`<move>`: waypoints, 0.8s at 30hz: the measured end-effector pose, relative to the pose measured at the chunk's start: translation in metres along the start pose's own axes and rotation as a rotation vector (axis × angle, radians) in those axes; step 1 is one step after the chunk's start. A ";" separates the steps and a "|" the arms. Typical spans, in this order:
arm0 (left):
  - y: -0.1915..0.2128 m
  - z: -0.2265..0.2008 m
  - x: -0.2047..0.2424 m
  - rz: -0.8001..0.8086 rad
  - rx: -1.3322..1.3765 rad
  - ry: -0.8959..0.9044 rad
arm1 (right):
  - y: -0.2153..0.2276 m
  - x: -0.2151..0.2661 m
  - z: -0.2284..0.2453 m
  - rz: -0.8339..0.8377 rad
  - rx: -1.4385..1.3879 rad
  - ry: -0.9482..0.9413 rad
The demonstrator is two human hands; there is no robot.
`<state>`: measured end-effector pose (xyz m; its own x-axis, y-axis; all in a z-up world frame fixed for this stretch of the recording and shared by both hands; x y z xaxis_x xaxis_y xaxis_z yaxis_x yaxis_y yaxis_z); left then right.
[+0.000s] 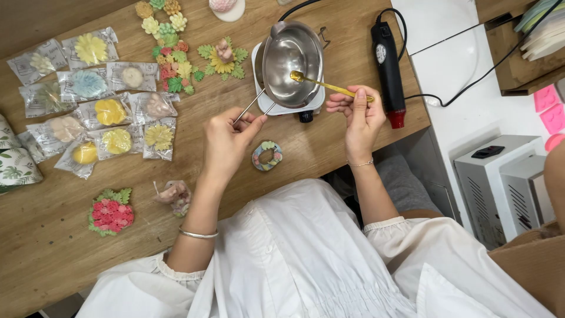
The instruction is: Assembling a decorative wax candle by attaching pink and green wax flower components using melted wax and a spoon.
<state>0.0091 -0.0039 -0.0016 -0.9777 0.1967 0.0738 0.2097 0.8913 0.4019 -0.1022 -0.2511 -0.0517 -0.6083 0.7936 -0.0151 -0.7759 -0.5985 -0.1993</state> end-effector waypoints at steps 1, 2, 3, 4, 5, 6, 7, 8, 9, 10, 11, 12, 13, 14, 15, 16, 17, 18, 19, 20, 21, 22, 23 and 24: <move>-0.003 0.006 0.001 -0.002 0.002 0.002 | 0.001 0.000 0.000 0.003 0.002 0.000; -0.006 0.011 0.002 0.010 0.069 0.064 | 0.003 -0.001 0.001 -0.003 0.007 -0.004; -0.008 0.017 0.003 0.022 0.136 0.126 | 0.004 -0.002 0.001 -0.008 0.011 -0.009; -0.011 0.020 0.003 0.019 0.138 0.128 | 0.004 -0.002 0.002 -0.005 0.011 -0.009; -0.013 0.023 0.004 0.026 0.174 0.151 | 0.004 -0.001 0.003 -0.008 0.020 -0.012; -0.015 0.026 0.005 0.034 0.211 0.173 | 0.005 -0.001 0.004 -0.011 0.029 -0.014; -0.016 0.027 0.005 0.029 0.211 0.173 | 0.005 -0.001 0.004 -0.007 0.028 -0.015; -0.017 0.028 0.005 0.032 0.230 0.186 | 0.004 -0.001 0.004 -0.012 0.034 -0.009; -0.019 0.029 0.005 0.036 0.250 0.200 | 0.005 0.000 0.004 -0.018 0.041 -0.004; -0.020 0.030 0.004 0.033 0.250 0.202 | 0.005 0.000 0.003 -0.016 0.041 -0.005; -0.021 0.031 0.004 0.044 0.272 0.228 | 0.006 0.001 0.003 -0.012 0.039 0.006; -0.022 0.033 0.003 0.054 0.294 0.255 | 0.007 0.001 0.002 -0.009 0.037 0.018; -0.024 0.036 0.003 0.052 0.295 0.256 | 0.007 0.001 0.002 -0.007 0.037 0.018; -0.026 0.039 0.003 0.054 0.310 0.252 | 0.007 0.001 0.001 0.002 0.038 0.036; -0.027 0.042 0.004 0.056 0.326 0.248 | 0.007 0.002 0.001 0.010 0.038 0.053; -0.028 0.042 0.004 0.054 0.327 0.249 | 0.007 0.002 0.001 0.012 0.039 0.053; -0.029 0.043 0.003 0.062 0.322 0.253 | 0.007 0.002 0.001 0.013 0.040 0.063; -0.029 0.044 0.003 0.071 0.316 0.258 | 0.008 0.002 0.000 0.013 0.042 0.072; -0.028 0.042 0.003 0.067 0.317 0.259 | 0.006 0.003 0.002 0.018 0.042 0.071; -0.027 0.041 0.003 0.076 0.311 0.269 | 0.005 0.003 0.004 0.005 0.033 0.055; -0.027 0.039 0.004 0.086 0.305 0.279 | 0.004 0.004 0.006 -0.007 0.024 0.038; -0.026 0.038 0.004 0.082 0.306 0.280 | 0.004 0.004 0.006 -0.003 0.024 0.037; -0.025 0.038 0.004 0.099 0.313 0.296 | 0.005 0.003 0.006 -0.025 0.000 0.004; -0.024 0.037 0.004 0.117 0.320 0.311 | 0.005 0.003 0.006 -0.047 -0.023 -0.030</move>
<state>0.0005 -0.0099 -0.0448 -0.8945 0.2151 0.3919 0.2647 0.9613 0.0765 -0.1089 -0.2521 -0.0473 -0.5761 0.8170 0.0244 -0.8000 -0.5575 -0.2219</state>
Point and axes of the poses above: each hand's wrist, its own x-axis away from the middle knuckle, its own y-axis out of the back of the hand, z = x × y, the point moved 1 cm from there along -x, towards the middle knuckle, and after that the axes turned 13 degrees about -z, right-handed, at the moved point
